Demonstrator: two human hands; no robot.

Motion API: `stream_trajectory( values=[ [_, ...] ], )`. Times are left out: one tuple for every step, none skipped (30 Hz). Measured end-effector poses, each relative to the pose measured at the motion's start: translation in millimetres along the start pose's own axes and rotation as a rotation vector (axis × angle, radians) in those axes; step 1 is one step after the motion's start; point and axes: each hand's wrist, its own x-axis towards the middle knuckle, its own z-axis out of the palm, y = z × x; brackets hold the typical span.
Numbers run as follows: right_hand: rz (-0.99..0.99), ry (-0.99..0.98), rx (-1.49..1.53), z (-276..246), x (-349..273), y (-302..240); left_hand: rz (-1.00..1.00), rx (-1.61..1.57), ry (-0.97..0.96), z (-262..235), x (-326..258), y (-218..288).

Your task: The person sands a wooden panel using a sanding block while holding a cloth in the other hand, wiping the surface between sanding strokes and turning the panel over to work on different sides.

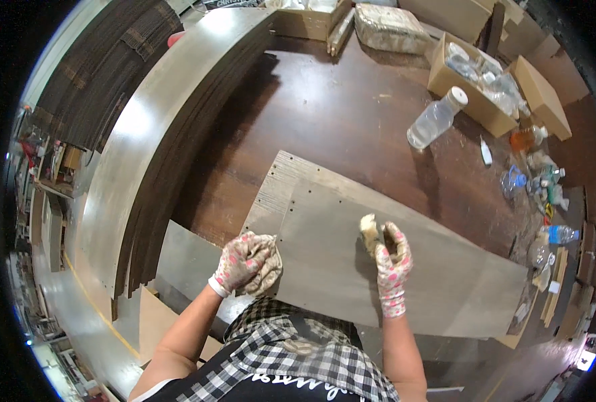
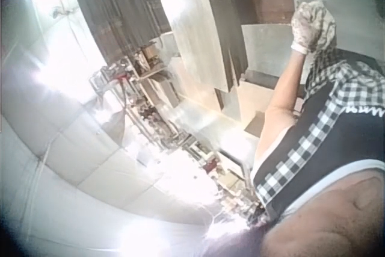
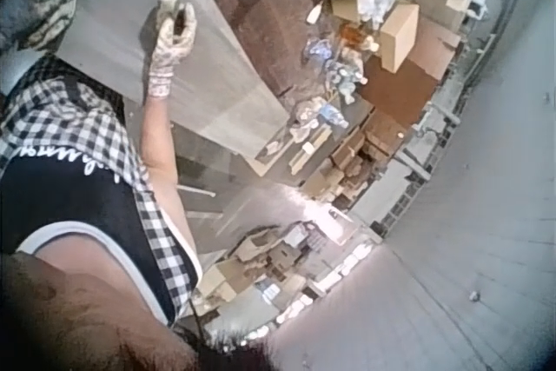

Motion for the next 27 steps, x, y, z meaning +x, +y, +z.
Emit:
stream_trajectory(
  values=[
    [0.009,-0.007,0.007,1.1,3.5,-2.8,-0.033,-0.084,0.032,-3.8,3.2,-0.8],
    [0.016,-0.012,0.011,1.3,2.9,-5.2,0.036,-0.166,0.106,-4.8,7.2,-8.7],
    [0.018,0.009,0.009,3.8,-2.6,-9.0,0.053,-0.122,0.141,-9.7,14.2,-14.4],
    [0.069,0.038,0.017,6.2,-7.0,-13.7,0.078,-0.090,0.174,-12.4,27.5,-18.5],
    [0.122,0.062,0.031,10.4,-11.5,-15.9,0.103,-0.142,0.193,-17.9,39.9,-20.7],
    [0.080,0.070,0.003,11.4,-20.2,-10.2,0.165,-0.119,0.238,-19.4,56.4,-26.9],
    [0.058,0.044,-0.072,14.4,-30.0,-13.1,0.229,-0.150,0.244,-21.6,73.8,-29.1],
    [0.042,0.014,-0.143,21.7,-40.6,-18.2,0.288,-0.177,0.252,-27.1,89.6,-29.4],
    [0.053,0.020,-0.132,31.5,-49.9,-21.4,0.323,-0.172,0.190,-31.6,105.1,-28.1],
    [0.005,0.050,-0.147,35.1,-61.2,-16.9,0.363,-0.176,0.123,-34.1,120.0,-19.6],
    [0.019,0.095,-0.154,42.7,-71.1,-19.5,0.263,-0.169,0.007,-35.3,131.2,-11.4],
    [0.033,0.140,-0.159,51.9,-80.8,-22.7,0.361,-0.159,-0.075,-30.2,145.7,-15.3],
    [0.037,0.166,-0.177,58.0,-91.1,-28.6,0.366,-0.130,-0.175,-25.0,155.8,-11.9],
    [0.114,0.267,-0.077,65.1,-101.0,-32.1,0.372,-0.095,-0.275,-18.7,162.4,-10.3],
    [0.187,0.368,0.027,70.7,-110.6,-34.2,0.333,-0.065,-0.328,-9.9,165.3,-12.4],
    [0.184,0.407,0.009,71.6,-121.5,-38.1,0.356,-0.082,-0.360,-7.3,168.1,-9.3],
    [0.170,0.484,0.014,71.2,-132.5,-39.6,0.365,-0.087,-0.377,-8.1,170.0,-7.1],
    [0.152,0.560,0.018,70.2,-144.4,-40.9,0.375,-0.091,-0.393,-8.2,171.6,-5.0],
    [0.156,0.606,0.040,69.0,-155.9,-40.0,0.401,-0.066,-0.354,-8.9,171.0,-3.4],
    [0.138,0.649,0.021,69.2,-164.5,-39.8,0.406,-0.028,-0.348,-4.3,172.4,-6.8],
    [0.157,0.691,0.013,71.6,-171.6,-40.4,0.415,0.001,-0.341,-4.2,173.8,-9.7],
    [0.171,0.734,0.001,73.1,-178.5,-43.2,0.427,0.023,-0.332,-3.9,174.2,-10.4],
    [0.146,0.778,0.011,76.1,-182.9,-39.6,0.424,0.042,-0.311,-5.5,173.4,-13.4],
    [0.139,0.840,0.043,77.9,-187.3,-34.3,0.418,0.059,-0.285,-7.0,172.5,-15.0],
    [0.136,0.858,0.061,78.1,-190.4,-29.5,0.390,0.015,-0.298,-5.6,170.9,-15.8],
    [0.134,0.869,0.084,79.7,-190.8,-28.5,0.358,-0.024,-0.307,-7.0,169.1,-16.0],
    [0.120,0.875,0.096,80.9,-189.5,-29.0,0.286,-0.077,-0.308,0.0,168.6,-21.8]
  ],
)
